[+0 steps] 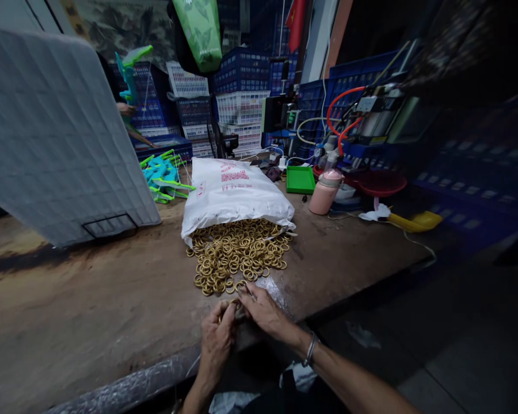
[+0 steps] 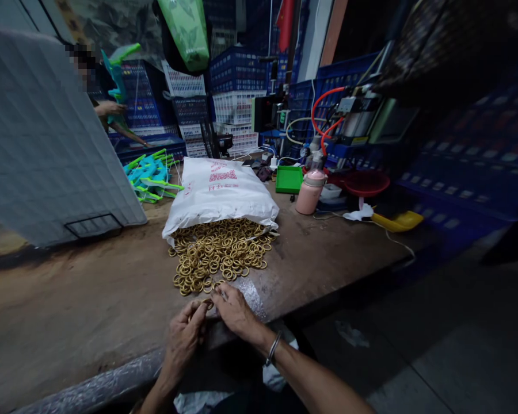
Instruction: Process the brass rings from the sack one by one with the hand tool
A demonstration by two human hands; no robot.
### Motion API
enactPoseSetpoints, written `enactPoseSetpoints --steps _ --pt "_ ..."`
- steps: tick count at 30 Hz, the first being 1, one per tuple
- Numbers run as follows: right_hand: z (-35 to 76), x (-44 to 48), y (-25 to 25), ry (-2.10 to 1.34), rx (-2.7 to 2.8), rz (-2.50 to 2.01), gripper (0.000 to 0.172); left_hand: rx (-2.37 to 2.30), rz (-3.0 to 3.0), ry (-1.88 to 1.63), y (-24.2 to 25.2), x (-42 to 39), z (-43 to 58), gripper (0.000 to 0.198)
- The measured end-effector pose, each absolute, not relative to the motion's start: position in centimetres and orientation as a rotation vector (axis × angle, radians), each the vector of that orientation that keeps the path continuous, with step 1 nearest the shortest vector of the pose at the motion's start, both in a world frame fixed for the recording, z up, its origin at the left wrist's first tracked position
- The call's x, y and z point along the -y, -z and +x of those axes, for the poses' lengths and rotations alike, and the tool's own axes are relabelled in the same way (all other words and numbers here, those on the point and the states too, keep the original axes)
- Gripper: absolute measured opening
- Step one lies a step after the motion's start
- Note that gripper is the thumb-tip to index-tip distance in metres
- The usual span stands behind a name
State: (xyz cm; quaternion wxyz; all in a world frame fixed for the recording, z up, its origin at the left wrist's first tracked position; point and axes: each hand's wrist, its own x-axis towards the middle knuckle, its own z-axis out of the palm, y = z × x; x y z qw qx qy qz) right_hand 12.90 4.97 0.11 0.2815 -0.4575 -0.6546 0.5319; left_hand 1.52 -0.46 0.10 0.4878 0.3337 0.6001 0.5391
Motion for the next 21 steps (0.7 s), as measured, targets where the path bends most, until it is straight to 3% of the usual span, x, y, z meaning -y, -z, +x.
enactPoseSetpoints --steps 5,10,15,21 --pt "12.5 -4.9 0.5 -1.499 1.752 -1.257 0.028 -1.418 0.929 -1.400 0.2 0.6 1.5 0.021" --pt "12.2 -5.1 0.2 -1.260 1.839 -1.292 0.020 -1.383 0.748 -1.193 0.2 1.1 1.2 0.030" --pt "12.2 -5.0 -0.6 -1.049 1.982 -1.229 0.021 -1.227 0.593 -1.225 0.5 1.2 1.1 0.034" --pt "12.2 -5.0 -0.7 -1.166 1.976 -1.197 0.020 -1.176 0.533 -1.269 -0.3 1.6 1.4 0.036"
